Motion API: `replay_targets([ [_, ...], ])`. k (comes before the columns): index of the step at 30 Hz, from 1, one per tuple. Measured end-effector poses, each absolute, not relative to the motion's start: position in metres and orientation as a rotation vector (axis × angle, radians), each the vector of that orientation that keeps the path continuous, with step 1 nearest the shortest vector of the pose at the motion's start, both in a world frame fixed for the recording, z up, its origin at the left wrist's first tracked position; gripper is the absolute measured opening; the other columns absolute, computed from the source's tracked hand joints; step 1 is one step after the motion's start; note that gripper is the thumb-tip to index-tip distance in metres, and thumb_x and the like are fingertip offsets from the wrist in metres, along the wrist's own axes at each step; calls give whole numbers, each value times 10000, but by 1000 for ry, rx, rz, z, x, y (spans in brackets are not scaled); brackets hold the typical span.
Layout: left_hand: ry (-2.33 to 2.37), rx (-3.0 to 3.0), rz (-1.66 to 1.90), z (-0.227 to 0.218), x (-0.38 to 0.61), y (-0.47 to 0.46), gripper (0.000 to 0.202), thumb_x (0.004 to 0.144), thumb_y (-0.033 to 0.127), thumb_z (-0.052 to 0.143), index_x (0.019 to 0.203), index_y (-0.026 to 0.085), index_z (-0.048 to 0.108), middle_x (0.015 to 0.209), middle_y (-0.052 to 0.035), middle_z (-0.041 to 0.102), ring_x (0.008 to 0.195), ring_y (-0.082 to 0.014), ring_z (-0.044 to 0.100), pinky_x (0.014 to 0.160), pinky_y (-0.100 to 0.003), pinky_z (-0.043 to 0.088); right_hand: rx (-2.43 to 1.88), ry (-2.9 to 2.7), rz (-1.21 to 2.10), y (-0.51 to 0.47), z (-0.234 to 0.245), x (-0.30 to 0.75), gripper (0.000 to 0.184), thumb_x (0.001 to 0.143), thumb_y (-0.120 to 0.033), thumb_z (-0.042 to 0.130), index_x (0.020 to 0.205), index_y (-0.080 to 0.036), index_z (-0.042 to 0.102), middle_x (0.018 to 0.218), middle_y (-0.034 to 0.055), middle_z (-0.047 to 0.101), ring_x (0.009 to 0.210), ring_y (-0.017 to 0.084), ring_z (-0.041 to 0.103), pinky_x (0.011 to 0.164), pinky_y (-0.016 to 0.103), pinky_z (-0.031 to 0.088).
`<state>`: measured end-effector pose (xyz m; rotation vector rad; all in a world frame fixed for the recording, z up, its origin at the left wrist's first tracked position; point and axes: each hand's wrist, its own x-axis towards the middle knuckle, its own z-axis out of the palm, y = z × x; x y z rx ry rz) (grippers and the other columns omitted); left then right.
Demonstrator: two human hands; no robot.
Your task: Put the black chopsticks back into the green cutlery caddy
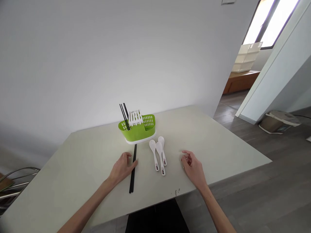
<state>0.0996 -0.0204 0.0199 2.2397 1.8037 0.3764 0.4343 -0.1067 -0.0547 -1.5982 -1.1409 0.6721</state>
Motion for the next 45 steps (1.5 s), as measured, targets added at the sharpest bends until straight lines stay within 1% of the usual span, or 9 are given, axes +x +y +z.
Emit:
replay_targets([
  [10,1917,2506,-474,63,77,-33,296,821,-5,491,932,149,719,1028,-192,740,984,-338,721,806,-405,507,-1601,-1148,682,-108,-56,434,447,944,-557,504,1190,-202,621,861,41,712,657,178,621,666,309,493],
  [15,1734,2310,143,91,55,-39,213,945,306,549,858,266,740,918,-62,786,857,-283,740,775,-379,537,-1583,-1182,584,-117,-34,418,435,954,-570,492,1126,-204,653,859,65,706,664,192,616,651,320,503],
  [19,1440,1738,732,109,71,-52,307,836,565,694,908,279,779,887,-42,799,874,-273,754,828,-383,602,-1423,-1334,686,-132,4,369,379,987,-546,494,1106,-231,668,968,93,712,747,203,639,638,306,516],
  [22,1258,1453,872,104,94,-62,396,787,587,752,964,235,797,999,-81,801,995,-280,749,913,-394,607,-1147,-1467,963,-140,29,326,418,982,-548,549,1267,-251,622,1187,111,675,998,226,661,830,345,555],
  [24,1213,1358,904,95,106,-67,424,786,591,759,995,224,796,1061,-92,795,1037,-276,744,941,-393,603,-1002,-1489,1204,-142,38,304,460,993,-581,528,1302,-249,607,1138,92,678,951,208,666,850,352,550],
  [28,1207,1298,873,81,114,-73,466,785,613,757,1029,218,798,1117,-104,788,1049,-274,746,909,-380,617,-949,-1410,1374,-142,36,286,555,1019,-649,421,1215,-190,663,733,-10,562,636,138,526,637,274,473],
  [33,1255,1283,893,82,106,-71,499,776,622,766,1091,236,802,1172,-96,777,1037,-268,752,874,-358,626,-1017,-1362,1398,-146,29,290,617,1017,-666,412,1268,-169,677,665,-41,413,582,123,399,540,254,359],
  [42,1239,1295,822,76,104,-66,420,812,610,745,1014,248,813,1150,-91,783,1013,-244,752,887,-345,629,-946,-1510,1488,-147,36,303,600,1053,-638,327,1161,-188,707,721,-19,545,549,107,428,616,272,415],
  [45,1230,1304,883,81,103,-56,387,796,594,768,926,232,819,1079,-91,796,947,-233,757,877,-344,631,-910,-1492,1540,-143,28,308,575,1053,-623,349,1282,-203,668,828,10,636,576,112,520,640,281,473],
])
